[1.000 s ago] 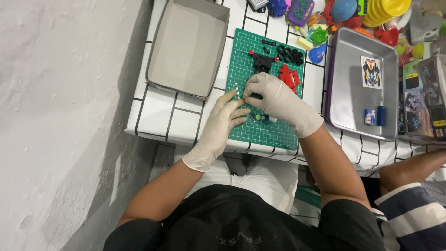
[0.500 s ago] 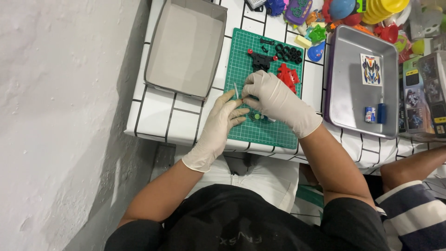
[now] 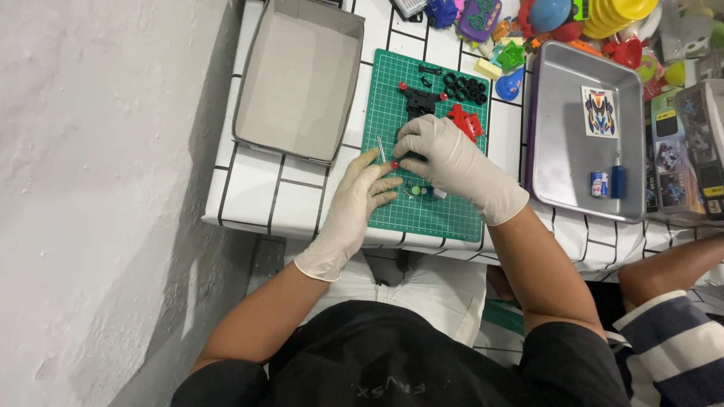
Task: Assembling the internal mechanical components of a motorized toy car chassis on a hobbyist cutting mat.
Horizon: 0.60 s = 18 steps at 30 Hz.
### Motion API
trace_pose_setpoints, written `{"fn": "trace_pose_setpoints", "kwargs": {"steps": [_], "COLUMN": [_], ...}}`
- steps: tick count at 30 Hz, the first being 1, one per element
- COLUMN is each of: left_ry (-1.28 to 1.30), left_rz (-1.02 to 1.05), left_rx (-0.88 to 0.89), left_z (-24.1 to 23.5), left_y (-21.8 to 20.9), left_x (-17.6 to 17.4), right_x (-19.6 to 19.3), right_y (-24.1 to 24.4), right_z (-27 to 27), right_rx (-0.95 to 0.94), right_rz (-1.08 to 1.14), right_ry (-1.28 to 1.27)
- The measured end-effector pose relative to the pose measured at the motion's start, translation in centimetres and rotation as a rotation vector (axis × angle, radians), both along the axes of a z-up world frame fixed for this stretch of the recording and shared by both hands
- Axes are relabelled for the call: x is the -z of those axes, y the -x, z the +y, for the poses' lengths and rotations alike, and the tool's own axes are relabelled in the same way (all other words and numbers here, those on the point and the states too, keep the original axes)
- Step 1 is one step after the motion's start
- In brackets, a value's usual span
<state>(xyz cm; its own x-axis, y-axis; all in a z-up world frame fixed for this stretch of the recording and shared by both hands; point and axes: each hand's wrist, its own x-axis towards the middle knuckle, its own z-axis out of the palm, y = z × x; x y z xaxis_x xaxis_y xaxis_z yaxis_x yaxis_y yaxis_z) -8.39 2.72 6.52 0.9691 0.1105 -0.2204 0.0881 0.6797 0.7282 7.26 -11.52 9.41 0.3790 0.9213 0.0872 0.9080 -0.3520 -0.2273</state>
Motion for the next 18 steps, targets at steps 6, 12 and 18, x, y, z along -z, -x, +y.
{"fn": "trace_pose_setpoints", "kwargs": {"steps": [6, 12, 18], "left_ry": [-0.004, 0.009, 0.001], "left_rz": [0.000, 0.006, 0.005], "left_rx": [-0.006, -0.011, -0.005], "left_z": [-0.1, -0.1, -0.2], "left_y": [0.0, -0.1, -0.2], "left_x": [-0.1, 0.5, 0.2], "right_x": [1.3, 0.2, 0.8], "right_y": [0.0, 0.7, 0.8], "right_z": [0.0, 0.4, 0.3], "right_rx": [-0.016, -0.025, -0.040], "right_rz": [-0.034, -0.172, -0.267], "right_ry": [0.018, 0.086, 0.108]}}
